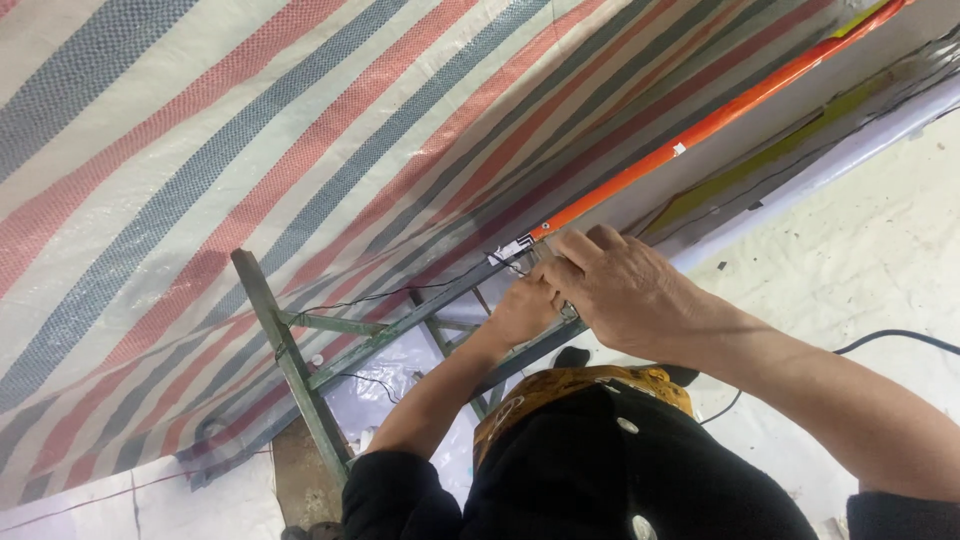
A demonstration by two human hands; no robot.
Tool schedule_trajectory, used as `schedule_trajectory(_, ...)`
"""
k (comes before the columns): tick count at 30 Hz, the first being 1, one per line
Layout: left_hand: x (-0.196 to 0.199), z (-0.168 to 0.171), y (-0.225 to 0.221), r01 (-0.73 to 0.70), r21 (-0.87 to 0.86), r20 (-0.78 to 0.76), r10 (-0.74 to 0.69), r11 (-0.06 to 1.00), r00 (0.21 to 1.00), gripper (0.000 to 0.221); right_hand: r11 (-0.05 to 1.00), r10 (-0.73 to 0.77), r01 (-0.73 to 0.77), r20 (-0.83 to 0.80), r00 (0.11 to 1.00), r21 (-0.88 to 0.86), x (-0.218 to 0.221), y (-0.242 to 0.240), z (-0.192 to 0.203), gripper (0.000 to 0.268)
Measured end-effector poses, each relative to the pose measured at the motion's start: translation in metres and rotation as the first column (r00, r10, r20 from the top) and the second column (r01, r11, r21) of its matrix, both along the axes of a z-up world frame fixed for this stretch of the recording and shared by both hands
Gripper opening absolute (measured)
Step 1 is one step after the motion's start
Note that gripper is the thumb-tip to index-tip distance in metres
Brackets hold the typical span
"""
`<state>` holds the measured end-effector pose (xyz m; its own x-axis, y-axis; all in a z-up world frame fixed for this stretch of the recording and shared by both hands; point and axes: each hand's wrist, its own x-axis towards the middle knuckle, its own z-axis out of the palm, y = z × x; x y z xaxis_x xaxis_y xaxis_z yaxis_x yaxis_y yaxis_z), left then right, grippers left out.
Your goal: Using a screwdriver to repair or assemble an electronic light fixture on a metal frame
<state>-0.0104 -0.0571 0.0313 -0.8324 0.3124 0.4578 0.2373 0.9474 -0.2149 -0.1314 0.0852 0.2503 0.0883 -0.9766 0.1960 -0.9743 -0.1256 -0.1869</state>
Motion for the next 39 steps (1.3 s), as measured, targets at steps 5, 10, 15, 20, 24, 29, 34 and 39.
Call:
schedule_trajectory(5,0.003,0.0,0.0,-0.015,0.466,0.044,-0.007,0.885,0.999,0.023,0.988,-0.068,0.089,-0.157,0.985,0.127,0.005,0.005,0.011,0.028)
schedule_trajectory(10,0.006,-0.043,-0.001,-0.11,0.698,0.102,0.053,0.708,0.993,0.023,0.98,-0.154,0.172,-0.16,0.975,0.103,0.003,0.011,0.004,0.022)
schedule_trajectory(15,0.007,-0.035,0.0,-0.096,0.78,0.101,0.027,0.618,0.995,0.019,0.956,-0.266,0.283,-0.181,0.947,0.072,0.007,0.015,-0.002,0.022)
schedule_trajectory(20,0.006,-0.045,0.003,-0.124,0.779,0.105,0.067,0.614,0.992,0.022,0.935,-0.327,0.352,-0.275,0.904,0.048,0.009,0.019,0.005,0.028)
schedule_trajectory(24,0.005,-0.045,0.006,-0.124,0.791,0.086,0.091,0.599,0.992,0.023,0.915,-0.357,0.394,-0.288,0.889,0.081,0.011,0.021,-0.002,0.034)
schedule_trajectory(29,0.006,-0.029,0.009,-0.077,0.782,0.01,0.111,0.619,0.994,0.018,0.889,-0.404,0.446,-0.277,0.872,0.108,0.015,0.023,-0.005,0.036)
schedule_trajectory(34,0.003,-0.047,0.008,-0.09,0.767,0.003,0.136,0.635,0.991,0.014,0.897,-0.392,0.429,-0.257,0.884,0.107,0.024,0.023,-0.002,0.033)
schedule_trajectory(39,-0.003,-0.07,0.004,-0.061,0.682,-0.035,0.115,0.729,0.993,0.013,0.93,-0.332,0.364,-0.302,0.894,0.058,0.027,0.025,-0.014,0.02)
